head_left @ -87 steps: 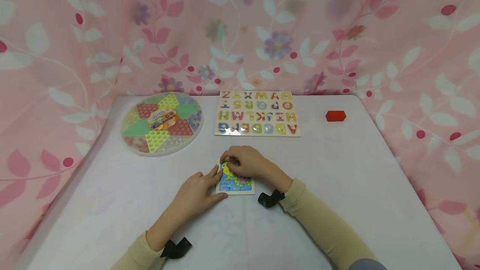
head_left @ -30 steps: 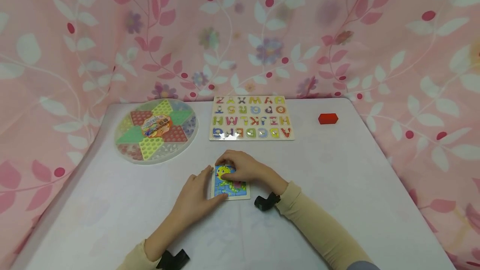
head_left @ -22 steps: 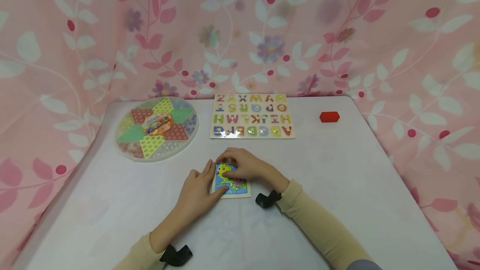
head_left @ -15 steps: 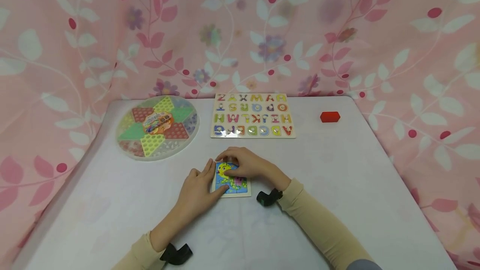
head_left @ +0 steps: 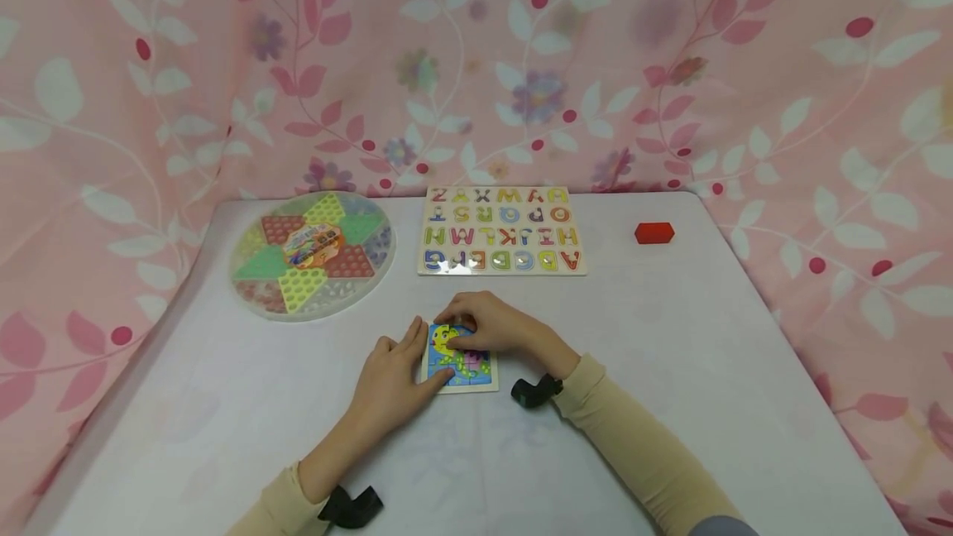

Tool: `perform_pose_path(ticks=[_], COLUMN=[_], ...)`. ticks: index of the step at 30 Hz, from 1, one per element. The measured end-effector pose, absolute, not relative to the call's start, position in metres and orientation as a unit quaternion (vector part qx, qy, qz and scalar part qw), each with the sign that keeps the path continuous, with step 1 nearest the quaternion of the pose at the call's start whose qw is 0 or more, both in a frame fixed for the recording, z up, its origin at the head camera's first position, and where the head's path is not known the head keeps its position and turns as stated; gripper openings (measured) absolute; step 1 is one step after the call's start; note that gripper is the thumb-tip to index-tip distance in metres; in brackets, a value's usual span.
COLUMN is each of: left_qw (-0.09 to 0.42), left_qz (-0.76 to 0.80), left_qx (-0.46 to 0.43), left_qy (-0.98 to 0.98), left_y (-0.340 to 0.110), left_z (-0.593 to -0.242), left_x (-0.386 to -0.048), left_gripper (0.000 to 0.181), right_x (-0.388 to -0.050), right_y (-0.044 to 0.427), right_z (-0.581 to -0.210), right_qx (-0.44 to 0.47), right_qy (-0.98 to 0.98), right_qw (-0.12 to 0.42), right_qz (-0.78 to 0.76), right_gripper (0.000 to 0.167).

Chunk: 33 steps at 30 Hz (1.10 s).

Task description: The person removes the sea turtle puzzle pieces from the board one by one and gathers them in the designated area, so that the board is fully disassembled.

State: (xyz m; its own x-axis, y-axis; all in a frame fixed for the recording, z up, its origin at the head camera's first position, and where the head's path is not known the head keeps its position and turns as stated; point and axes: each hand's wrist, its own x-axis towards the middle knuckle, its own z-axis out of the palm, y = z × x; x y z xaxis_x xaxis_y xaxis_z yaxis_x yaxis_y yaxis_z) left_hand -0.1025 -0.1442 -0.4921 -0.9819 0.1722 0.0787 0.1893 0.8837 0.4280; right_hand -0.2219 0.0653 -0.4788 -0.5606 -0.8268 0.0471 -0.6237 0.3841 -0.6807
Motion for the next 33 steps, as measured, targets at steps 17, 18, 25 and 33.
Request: perform_pose_path(ticks=[17,18,25,33], left_qw=[0.015,0.015,0.017,0.010], left_qz=[-0.234,-0.235,-0.241,-0.237], left_qx=[-0.085,-0.085,-0.081,-0.075], left_qy=[-0.968,-0.968,-0.967,-0.969], left_y=[-0.144,-0.143,-0.141,-0.143], left_z=[-0.492,-0.493,-0.494,-0.495], left_x=[-0.102,-0.102,-0.102,-0.102], left_gripper=[0.090,0.089,0.089,0.091], right_x=[-0.217,-0.218,-0.225,-0.226], right_y=[0.067,0.071,0.129,0.176], right_z=[-0.464,-0.462,-0.461,-0.476], right_qx=[-0.441,-0.435,-0.369,-0.322], right_qy=[0.839,0.841,0.861,0.875], right_qw=[0.098,0.093,0.044,0.041], right_qz=[-0.303,-0.308,-0.346,-0.360], right_gripper=[0.030,0.030,0.025,0.025])
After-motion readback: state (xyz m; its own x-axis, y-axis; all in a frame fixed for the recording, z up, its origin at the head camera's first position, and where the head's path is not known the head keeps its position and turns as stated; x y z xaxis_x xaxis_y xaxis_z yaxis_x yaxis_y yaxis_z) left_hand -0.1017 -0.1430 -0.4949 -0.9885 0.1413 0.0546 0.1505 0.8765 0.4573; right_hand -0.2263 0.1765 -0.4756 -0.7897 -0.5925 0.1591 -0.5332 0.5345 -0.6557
